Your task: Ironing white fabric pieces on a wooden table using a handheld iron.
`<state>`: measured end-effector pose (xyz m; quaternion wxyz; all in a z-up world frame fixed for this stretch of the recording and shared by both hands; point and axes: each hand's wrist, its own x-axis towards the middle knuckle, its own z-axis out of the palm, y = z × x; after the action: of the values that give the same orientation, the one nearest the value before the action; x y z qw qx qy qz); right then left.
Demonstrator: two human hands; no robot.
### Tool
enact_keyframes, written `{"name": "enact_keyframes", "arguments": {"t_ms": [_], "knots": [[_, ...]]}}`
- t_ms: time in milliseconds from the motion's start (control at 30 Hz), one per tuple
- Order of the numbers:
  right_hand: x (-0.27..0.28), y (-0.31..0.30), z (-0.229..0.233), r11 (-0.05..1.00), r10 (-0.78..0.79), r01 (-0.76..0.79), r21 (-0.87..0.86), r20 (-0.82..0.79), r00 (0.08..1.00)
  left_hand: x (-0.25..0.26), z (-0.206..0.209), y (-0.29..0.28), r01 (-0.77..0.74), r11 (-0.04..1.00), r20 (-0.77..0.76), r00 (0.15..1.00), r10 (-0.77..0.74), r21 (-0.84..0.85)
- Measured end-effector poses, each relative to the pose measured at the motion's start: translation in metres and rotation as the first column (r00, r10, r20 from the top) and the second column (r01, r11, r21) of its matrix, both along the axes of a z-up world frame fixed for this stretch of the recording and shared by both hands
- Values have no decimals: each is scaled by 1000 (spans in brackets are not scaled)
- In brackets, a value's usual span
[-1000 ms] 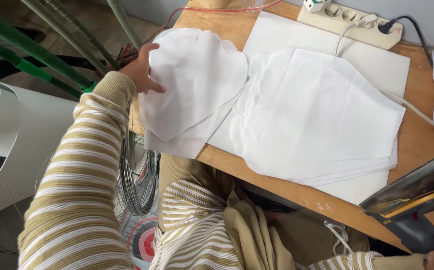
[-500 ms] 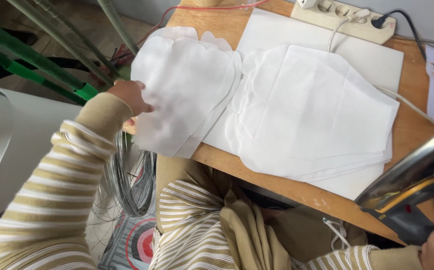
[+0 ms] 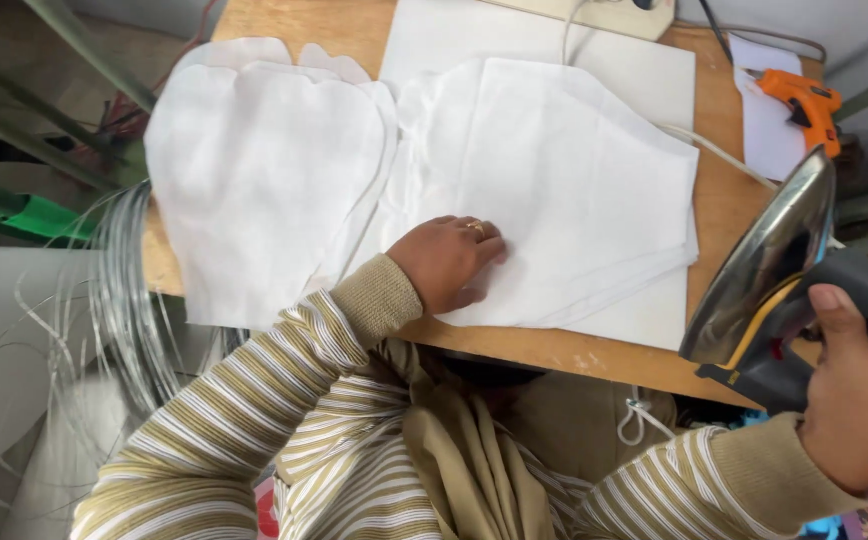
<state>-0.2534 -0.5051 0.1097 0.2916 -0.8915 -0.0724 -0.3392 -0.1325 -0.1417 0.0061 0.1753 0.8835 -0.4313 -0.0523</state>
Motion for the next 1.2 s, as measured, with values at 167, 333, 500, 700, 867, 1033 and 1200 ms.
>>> {"name": "enact_keyframes", "arguments": {"t_ms": [167,333,500,700,867,1033,1200], "knots": [[-4,6,-2,983,-81,86,165,-36,996,7,-27,-4,73,996,211,976,-61,-49],[-9,-19,-25,947,-275,290,141,-112,955,8,-41,-7,98,993,451,884,-120,72],[-2,-5,-9,978,-206,204,-36,-84,975,-1,-7,-10,-40,955,367,918,152,-294],[12,1,-4,995,-96,98,31,-62,993,-50,42,-7,104,956,518,854,55,-274],[35,-6,8,932,-292,242,-268,-162,943,-54,3,1,37,975,198,980,7,-219],[93,52,46,951,-85,11,-308,-229,970,-28,-13,6,-460,886,156,873,463,-56],[155,140,41,804,-108,-218,-553,-496,861,-17,-40,-19,-763,647,191,637,746,18]]}}
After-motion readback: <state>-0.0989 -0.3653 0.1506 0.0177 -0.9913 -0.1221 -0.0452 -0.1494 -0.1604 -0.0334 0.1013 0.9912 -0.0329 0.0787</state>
